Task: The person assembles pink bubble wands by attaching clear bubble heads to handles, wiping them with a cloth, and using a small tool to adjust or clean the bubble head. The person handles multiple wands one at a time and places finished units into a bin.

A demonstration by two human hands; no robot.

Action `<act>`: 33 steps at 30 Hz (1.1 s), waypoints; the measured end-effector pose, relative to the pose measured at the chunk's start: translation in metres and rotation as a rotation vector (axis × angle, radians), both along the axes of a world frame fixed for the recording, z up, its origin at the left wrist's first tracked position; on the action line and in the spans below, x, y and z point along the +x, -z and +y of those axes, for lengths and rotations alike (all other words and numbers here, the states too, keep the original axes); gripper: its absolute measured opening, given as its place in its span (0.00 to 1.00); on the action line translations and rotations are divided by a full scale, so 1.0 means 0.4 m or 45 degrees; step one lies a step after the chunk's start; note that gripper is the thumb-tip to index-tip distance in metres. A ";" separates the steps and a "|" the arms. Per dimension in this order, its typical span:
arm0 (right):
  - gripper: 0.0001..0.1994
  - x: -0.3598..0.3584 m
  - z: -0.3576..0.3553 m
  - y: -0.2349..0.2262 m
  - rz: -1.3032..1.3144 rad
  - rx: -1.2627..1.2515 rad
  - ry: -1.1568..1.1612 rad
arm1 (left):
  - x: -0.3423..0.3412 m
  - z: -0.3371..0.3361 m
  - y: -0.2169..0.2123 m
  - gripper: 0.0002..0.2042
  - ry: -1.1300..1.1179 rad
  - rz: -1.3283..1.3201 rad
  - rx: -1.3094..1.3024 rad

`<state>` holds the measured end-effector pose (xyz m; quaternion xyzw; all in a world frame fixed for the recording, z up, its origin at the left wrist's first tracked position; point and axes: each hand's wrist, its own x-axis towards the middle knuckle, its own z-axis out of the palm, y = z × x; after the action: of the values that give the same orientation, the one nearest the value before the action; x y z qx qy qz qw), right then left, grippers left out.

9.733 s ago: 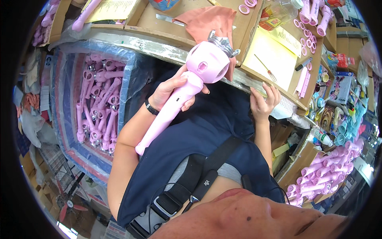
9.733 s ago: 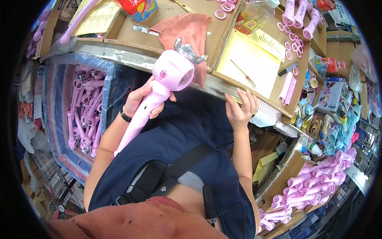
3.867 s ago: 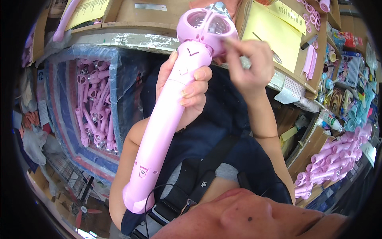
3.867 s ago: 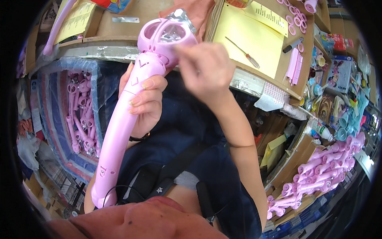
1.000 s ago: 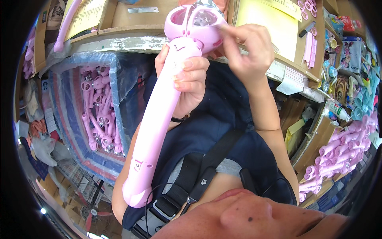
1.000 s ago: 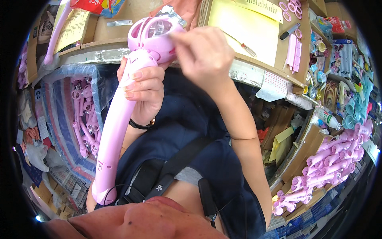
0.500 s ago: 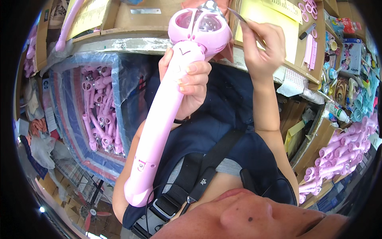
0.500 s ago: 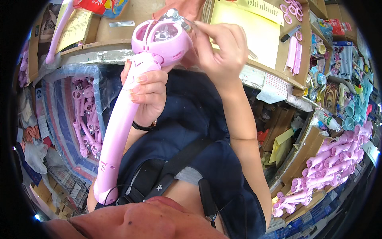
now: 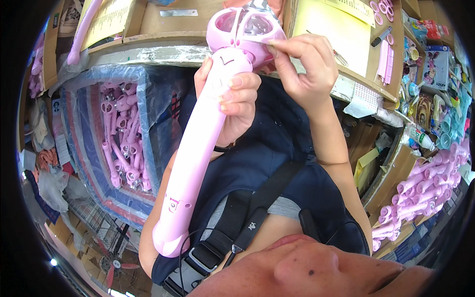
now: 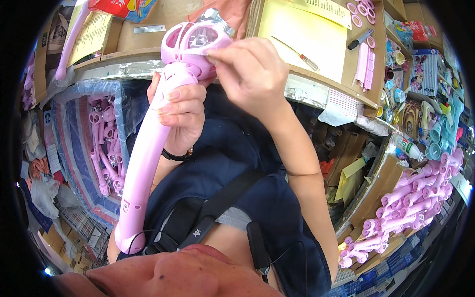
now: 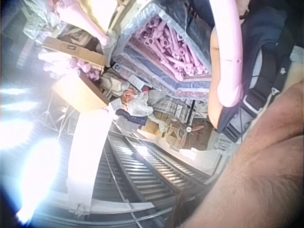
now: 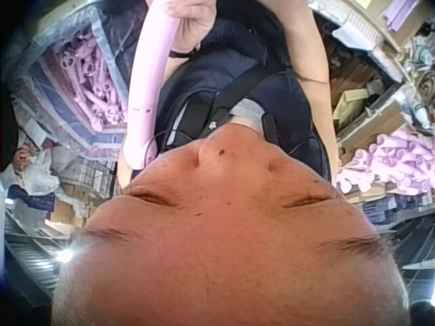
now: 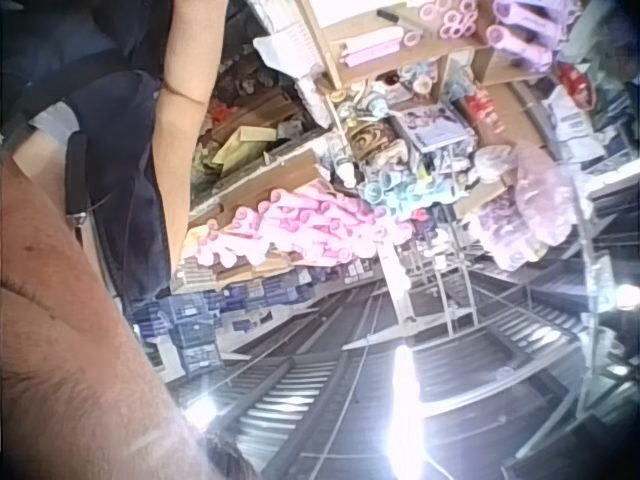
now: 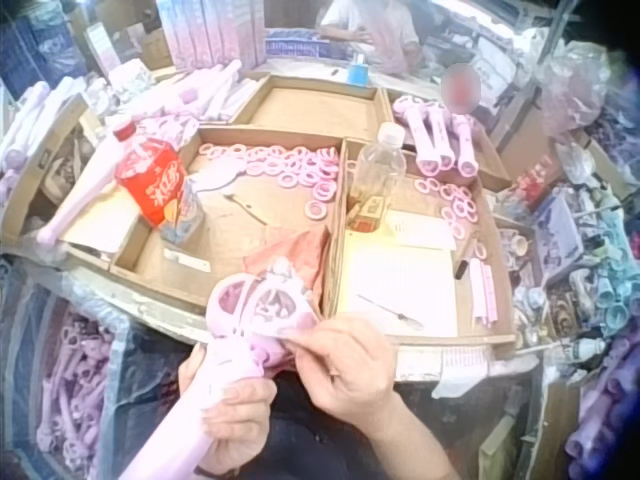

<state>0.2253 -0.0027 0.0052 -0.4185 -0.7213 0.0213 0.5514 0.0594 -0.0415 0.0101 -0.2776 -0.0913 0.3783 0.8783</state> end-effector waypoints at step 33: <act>0.10 0.020 -0.002 -0.016 -0.150 -0.027 -0.120 | 0.004 -0.004 0.004 0.23 0.015 0.078 0.048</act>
<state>0.2334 -0.0035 0.0118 -0.3905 -0.7712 0.0301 0.5019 0.0609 -0.0431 0.0085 -0.2499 -0.0698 0.3796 0.8880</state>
